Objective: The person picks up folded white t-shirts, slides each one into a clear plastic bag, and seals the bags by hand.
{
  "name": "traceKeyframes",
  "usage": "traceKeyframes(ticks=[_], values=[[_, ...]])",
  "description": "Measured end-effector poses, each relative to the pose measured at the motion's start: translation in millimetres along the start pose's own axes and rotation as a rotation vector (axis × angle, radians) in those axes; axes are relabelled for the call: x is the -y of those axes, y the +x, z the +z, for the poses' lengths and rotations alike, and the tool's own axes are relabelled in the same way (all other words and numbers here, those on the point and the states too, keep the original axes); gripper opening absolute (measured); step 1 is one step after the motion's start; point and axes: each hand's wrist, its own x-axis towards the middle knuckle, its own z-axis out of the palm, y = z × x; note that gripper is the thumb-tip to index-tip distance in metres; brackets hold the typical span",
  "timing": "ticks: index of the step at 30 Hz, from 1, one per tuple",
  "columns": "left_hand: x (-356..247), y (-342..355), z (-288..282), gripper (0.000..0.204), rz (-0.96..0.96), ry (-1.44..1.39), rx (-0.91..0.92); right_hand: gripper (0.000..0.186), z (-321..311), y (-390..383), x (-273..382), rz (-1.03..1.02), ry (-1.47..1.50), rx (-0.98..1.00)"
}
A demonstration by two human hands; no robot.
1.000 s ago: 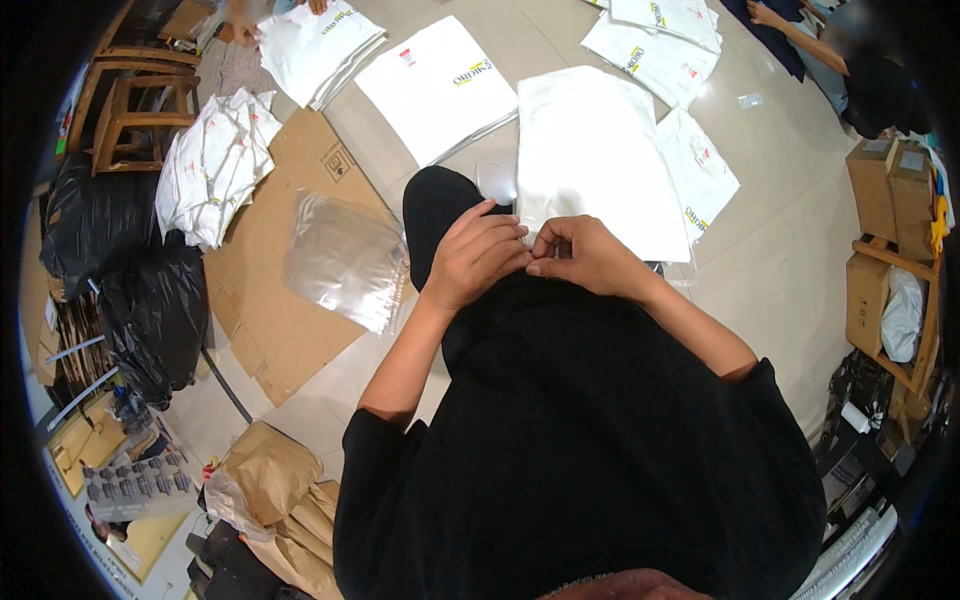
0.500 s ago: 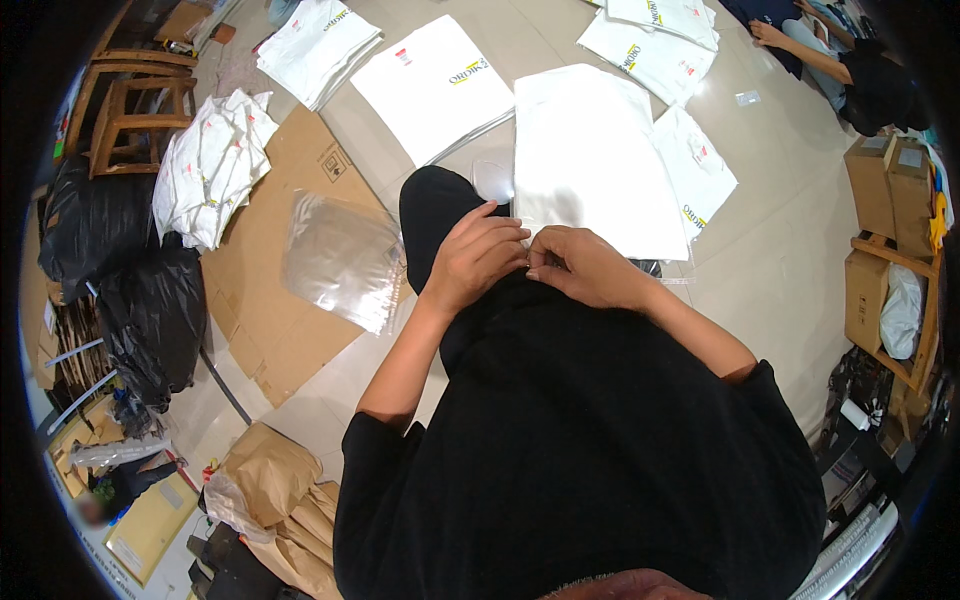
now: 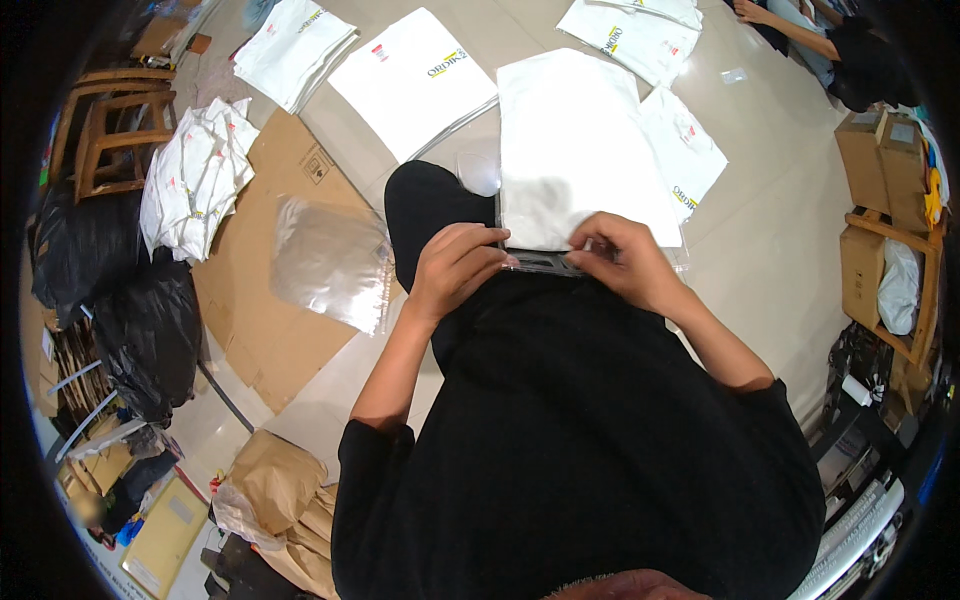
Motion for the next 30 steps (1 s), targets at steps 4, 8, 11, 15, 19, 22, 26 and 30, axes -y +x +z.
traceKeyframes(ticks=[4,8,11,15,19,22,26,30], values=[[-2.4,1.1,-0.1,0.018,-0.031,-0.012,-0.001,0.015,28.9,33.2,14.2,-0.187,-0.019,0.098],[-3.3,-0.7,-3.6,0.02,-0.015,0.011,0.001,0.015,43.8,38.4,12.2,-0.208,0.031,0.165],[-6.8,0.8,-4.3,0.021,0.001,0.023,-0.008,0.016,46.4,41.2,11.0,-0.15,0.036,0.169],[-5.9,-0.3,-4.1,0.02,0.012,0.055,0.007,0.015,45.6,43.6,15.2,-0.127,-0.03,0.223],[-4.6,0.2,-1.5,0.019,0.0,0.024,0.01,0.014,36.3,34.2,18.0,-0.449,-0.13,0.21],[-1.7,-7.4,-0.8,0.019,-0.065,-0.088,0.01,0.015,8.6,11.5,17.7,-0.524,0.165,0.316],[-1.9,-19.4,-2.3,0.022,-0.129,-0.143,0.028,0.013,-85.3,-67.6,-47.5,0.295,0.659,0.474],[-0.4,-19.3,-1.3,0.022,-0.182,-0.174,0.054,0.032,-142.0,-163.4,-196.1,0.65,-1.207,0.257]])
